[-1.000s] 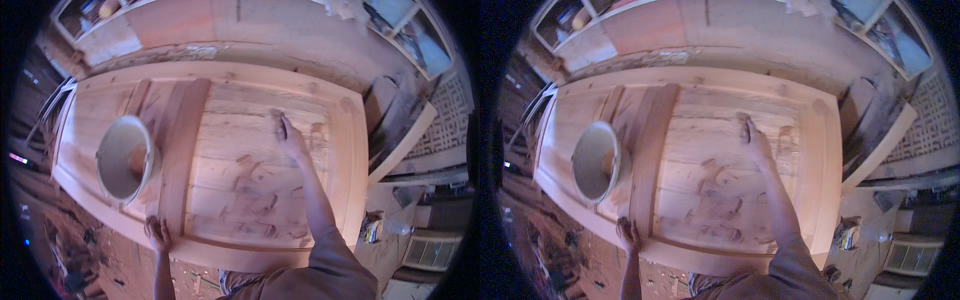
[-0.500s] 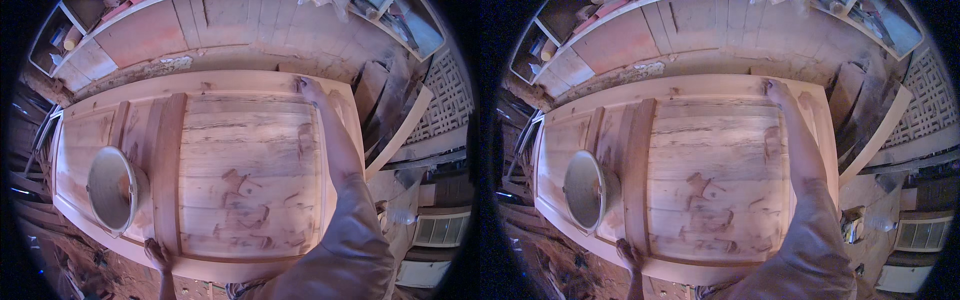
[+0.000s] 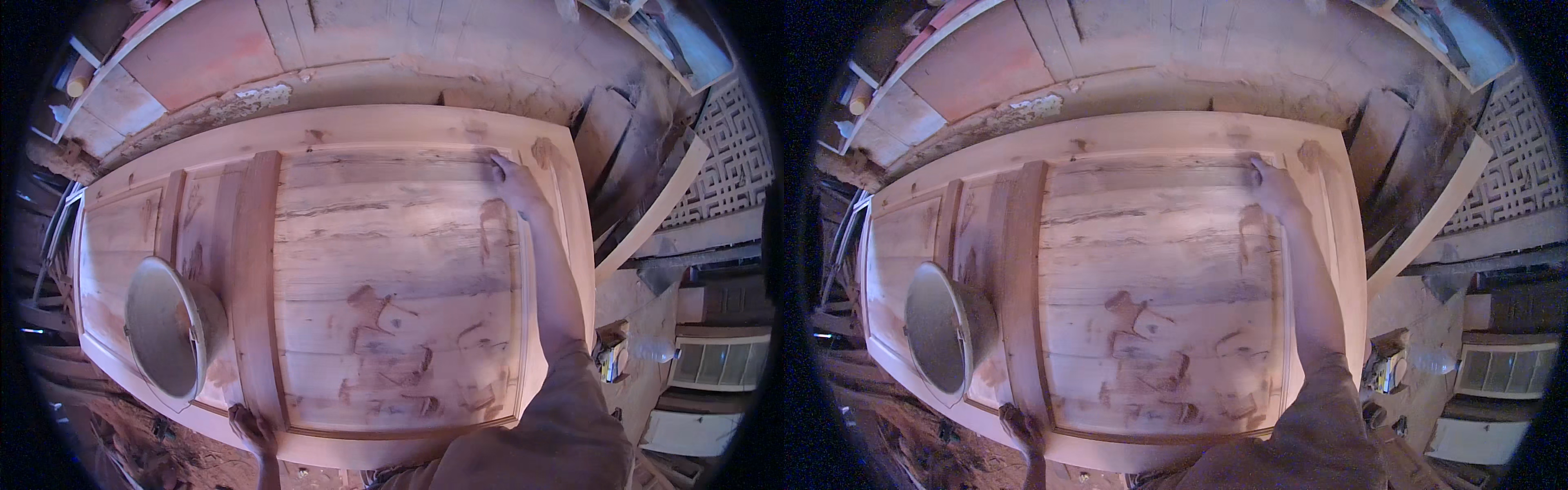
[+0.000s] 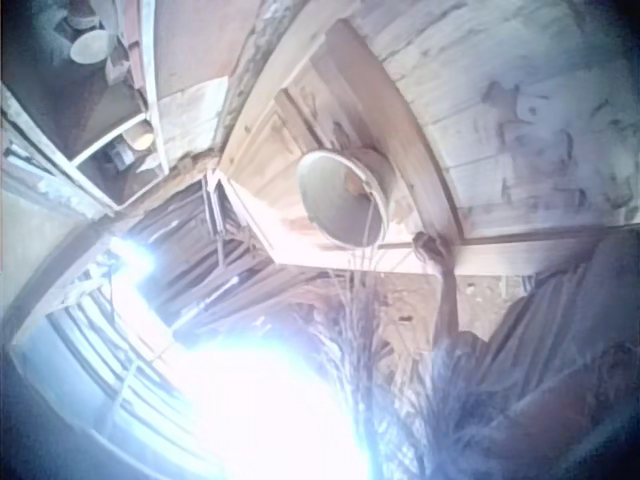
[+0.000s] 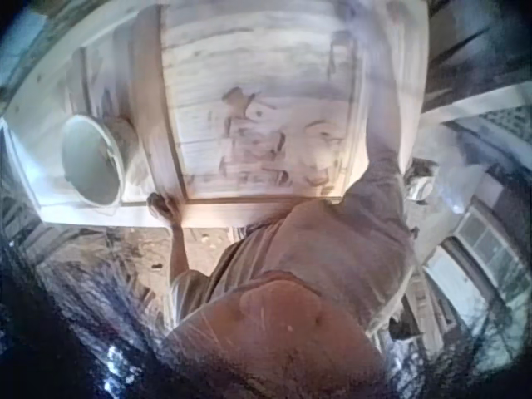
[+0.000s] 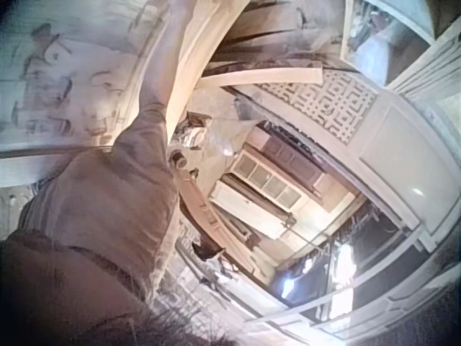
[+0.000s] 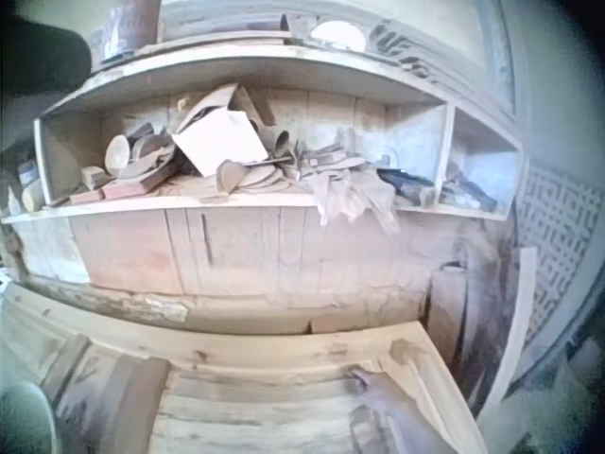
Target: The person sands the surface and recessed panels of a wooden door using a small piece of sandpaper held by hand.
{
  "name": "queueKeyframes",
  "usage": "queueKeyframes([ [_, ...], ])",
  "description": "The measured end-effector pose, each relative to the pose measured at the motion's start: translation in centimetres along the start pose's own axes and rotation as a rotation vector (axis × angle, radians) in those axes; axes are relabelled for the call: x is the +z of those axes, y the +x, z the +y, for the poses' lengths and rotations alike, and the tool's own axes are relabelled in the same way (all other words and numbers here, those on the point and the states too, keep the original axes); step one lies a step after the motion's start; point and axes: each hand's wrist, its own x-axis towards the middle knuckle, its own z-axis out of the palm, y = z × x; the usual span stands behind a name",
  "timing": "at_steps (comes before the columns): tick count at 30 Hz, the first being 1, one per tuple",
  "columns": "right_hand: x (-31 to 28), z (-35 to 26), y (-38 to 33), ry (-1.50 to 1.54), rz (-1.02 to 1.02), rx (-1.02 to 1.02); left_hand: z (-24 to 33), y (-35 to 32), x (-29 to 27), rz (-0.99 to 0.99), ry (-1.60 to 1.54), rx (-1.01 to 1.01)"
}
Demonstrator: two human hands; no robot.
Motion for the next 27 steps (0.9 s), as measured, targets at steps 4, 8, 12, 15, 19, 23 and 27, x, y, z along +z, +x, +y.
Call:
queueKeyframes([
  [4, 2.6, -1.2, 1.3, -0.055, 0.053, 0.029, 0.3, 0.2, 0.2, 0.027, -0.002, -0.019],
  [8, 4.6, -0.2, 3.0, -0.058, 0.174, -0.047, 0.7, 0.4, -0.2, 0.040, 0.057, 0.000],
  [12, 3.5, -0.9, 5.9, -0.055, 0.122, -0.051, 0.8, 0.5, -0.2, 0.007, 0.003, -0.020],
  [15, 1.4, 0.1, 10.0, -0.183, 0.030, -0.103, 1.4, 0.9, 0.2, 0.019, -0.006, -0.007],
  [19, -4.1, -4.4, 8.4, -0.110, -0.316, 0.048, 1.1, -0.2, -0.9, 0.065, 0.033, 0.002],
  [23, -4.9, -0.2, 9.1, 0.020, -0.086, -0.038, 1.5, 1.1, -0.2, 0.016, 0.002, 0.034],
  [27, -0.7, -1.6, 11.3, 0.112, -0.009, -0.088, 0.6, 0.7, -0.1, 0.024, 0.063, 0.024],
])
